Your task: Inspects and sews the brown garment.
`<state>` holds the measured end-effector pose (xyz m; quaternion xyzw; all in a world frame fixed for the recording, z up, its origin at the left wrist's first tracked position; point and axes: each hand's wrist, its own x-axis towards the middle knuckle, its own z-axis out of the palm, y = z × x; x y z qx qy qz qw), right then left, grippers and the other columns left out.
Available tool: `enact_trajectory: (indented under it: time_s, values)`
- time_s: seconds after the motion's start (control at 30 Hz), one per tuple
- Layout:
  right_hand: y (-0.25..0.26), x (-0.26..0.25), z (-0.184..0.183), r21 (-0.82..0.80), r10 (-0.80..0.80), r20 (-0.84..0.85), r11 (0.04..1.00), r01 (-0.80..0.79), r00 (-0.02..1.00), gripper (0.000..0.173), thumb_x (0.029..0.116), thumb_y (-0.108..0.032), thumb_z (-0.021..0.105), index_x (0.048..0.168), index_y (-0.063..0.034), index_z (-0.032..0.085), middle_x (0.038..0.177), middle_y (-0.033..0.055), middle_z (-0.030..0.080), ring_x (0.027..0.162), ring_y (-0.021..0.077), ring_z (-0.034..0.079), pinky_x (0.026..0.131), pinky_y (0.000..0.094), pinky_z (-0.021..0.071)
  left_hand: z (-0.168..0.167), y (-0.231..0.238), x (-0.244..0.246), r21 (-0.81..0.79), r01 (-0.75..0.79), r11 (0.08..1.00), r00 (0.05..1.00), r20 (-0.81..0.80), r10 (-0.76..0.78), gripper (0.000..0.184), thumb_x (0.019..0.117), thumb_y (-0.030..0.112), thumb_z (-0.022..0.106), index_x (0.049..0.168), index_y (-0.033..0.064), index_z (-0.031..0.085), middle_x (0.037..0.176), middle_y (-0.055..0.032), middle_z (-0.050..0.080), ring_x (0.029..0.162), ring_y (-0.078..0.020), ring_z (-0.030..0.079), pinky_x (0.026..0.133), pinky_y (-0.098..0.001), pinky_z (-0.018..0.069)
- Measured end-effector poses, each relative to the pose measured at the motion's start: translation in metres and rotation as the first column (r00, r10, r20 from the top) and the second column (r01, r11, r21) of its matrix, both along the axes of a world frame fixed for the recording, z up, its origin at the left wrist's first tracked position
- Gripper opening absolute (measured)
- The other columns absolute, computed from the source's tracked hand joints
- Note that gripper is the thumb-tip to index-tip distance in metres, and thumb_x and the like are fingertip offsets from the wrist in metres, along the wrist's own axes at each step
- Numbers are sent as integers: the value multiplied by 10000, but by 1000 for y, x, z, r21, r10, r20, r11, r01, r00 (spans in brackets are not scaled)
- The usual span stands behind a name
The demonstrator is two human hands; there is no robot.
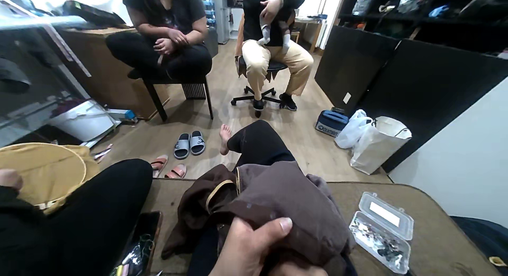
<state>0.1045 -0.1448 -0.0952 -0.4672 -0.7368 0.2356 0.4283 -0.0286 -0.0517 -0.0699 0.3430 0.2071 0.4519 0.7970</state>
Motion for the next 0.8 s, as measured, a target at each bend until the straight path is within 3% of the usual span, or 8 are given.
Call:
enact_trajectory:
  time_s: [0.07,0.13,0.2,0.3,0.4,0.63,0.8]
  values:
    - [2,-5,-11,-63,-286,7,956,286,958,139,900,-52,657,910,65,732,831,164,754,789,194,749,748,365,600,3,-10,-7,60,-27,998,999,-32,29,288,838,-125,693,1076,30,651,935,-57,777,852,-150,757,828,-356,636]
    - [2,-4,-17,-96,-451,-159,892,441,878,103,858,-39,699,930,32,716,864,17,746,854,-13,698,829,214,582,3,-17,-12,120,-74,990,994,-70,83,334,826,-135,704,1094,56,648,950,-13,782,877,-109,754,852,-321,630]
    - [3,-5,-21,-79,-448,-374,888,453,812,183,826,31,713,985,-54,688,930,-125,739,933,-105,669,881,152,574,2,-22,-13,133,-124,983,986,-95,137,358,819,-157,696,1103,53,636,947,-3,784,874,-100,754,850,-307,630]
    - [5,-9,-21,-65,-386,-548,904,422,742,345,835,42,728,1024,-246,696,969,-231,745,941,-107,680,865,153,585,-2,-25,-10,152,-169,974,977,-103,185,386,816,-171,694,1129,34,596,952,-1,781,883,-102,755,859,-314,630]
    - [5,-10,-22,-52,-340,-618,917,395,709,398,846,35,738,1050,-306,718,1008,-234,752,953,-88,691,879,163,586,-3,-27,-9,167,-184,969,974,-100,202,405,814,-169,699,1144,33,581,964,6,781,900,-96,754,867,-310,629]
    - [7,-10,-22,-8,-273,-667,933,360,693,397,873,1,743,1087,-332,708,1032,-236,748,979,-91,683,897,154,575,-5,-27,-7,205,-177,963,969,-136,207,418,811,-163,709,1152,28,560,965,16,778,901,-93,753,868,-307,628]
    - [6,-11,-22,-26,-313,-659,918,395,684,421,844,24,761,1086,-315,697,1033,-241,744,985,-93,681,911,154,573,-6,-26,-7,236,-184,954,963,-152,223,424,810,-157,713,1155,36,559,965,30,777,897,-78,750,868,-301,629]
